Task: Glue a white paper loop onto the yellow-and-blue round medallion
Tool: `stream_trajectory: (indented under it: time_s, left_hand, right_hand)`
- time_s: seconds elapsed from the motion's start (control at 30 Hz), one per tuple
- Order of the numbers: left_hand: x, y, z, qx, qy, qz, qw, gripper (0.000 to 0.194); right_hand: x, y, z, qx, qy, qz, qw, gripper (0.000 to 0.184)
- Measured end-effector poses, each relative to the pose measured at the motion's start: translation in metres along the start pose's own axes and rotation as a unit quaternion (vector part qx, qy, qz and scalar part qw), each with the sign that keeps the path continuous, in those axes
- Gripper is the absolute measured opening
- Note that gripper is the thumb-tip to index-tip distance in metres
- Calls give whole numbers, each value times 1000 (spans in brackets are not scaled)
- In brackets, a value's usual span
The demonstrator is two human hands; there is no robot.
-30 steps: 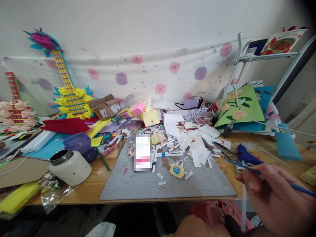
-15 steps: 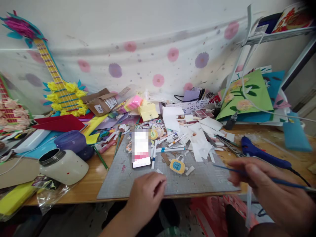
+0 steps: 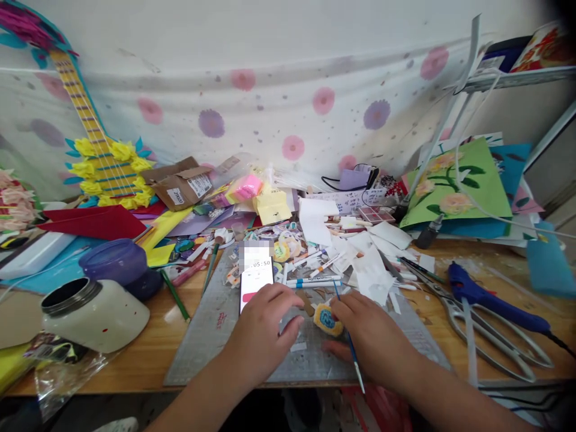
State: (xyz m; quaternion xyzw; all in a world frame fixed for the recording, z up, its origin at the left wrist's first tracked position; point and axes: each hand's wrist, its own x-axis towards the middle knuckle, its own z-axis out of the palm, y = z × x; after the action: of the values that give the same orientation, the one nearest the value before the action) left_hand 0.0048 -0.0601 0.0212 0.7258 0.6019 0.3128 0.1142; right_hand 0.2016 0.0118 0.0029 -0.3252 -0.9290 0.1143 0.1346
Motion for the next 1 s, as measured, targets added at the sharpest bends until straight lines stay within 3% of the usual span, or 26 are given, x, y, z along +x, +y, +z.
stream_trajectory:
  time_s: [0.1, 0.23, 0.3, 0.37, 0.43, 0.5, 0.63, 0.7, 0.83, 0.9, 1.0]
  left_hand:
    - [0, -4, 1, -40, -7, -37, 998, 18]
    - [11, -7, 1, -146, -22, -111, 983, 29]
    - [23, -7, 2, -274, -47, -171, 945, 51]
    - [38, -6, 5, -401, -98, -220, 884, 69]
    - [53, -5, 9, -459, -151, -229, 845, 70]
    - [66, -5, 14, -476, -174, -220, 834, 65]
    - [79, -9, 21, -500, -149, -214, 825, 58]
    - [80, -14, 21, -515, -124, -219, 819, 52]
    - [76, -21, 19, -545, -82, -227, 803, 44]
    - [75, -22, 18, -556, -72, -227, 796, 48]
    - [73, -21, 18, -587, -67, -237, 771, 52]
  right_hand:
    - [8, 2, 8, -5, 0, 6, 1000, 18]
    - [9, 7, -1, 16, -2, -8, 1000, 22]
    - [9, 8, -11, 42, 4, -45, 998, 26]
    - [11, 9, -22, 69, 18, -93, 993, 28]
    - [15, 11, -34, 84, 30, -133, 987, 29]
    - [18, 18, -44, 95, 46, -158, 982, 28]
    - [12, 42, -55, 76, 104, -104, 986, 20]
    - [6, 53, -50, 7, 63, -64, 996, 17]
    - [3, 59, -24, -129, -46, -66, 988, 19]
    - [8, 59, -16, -154, -48, -66, 985, 22]
    - [9, 69, -25, -139, -25, -50, 989, 46]
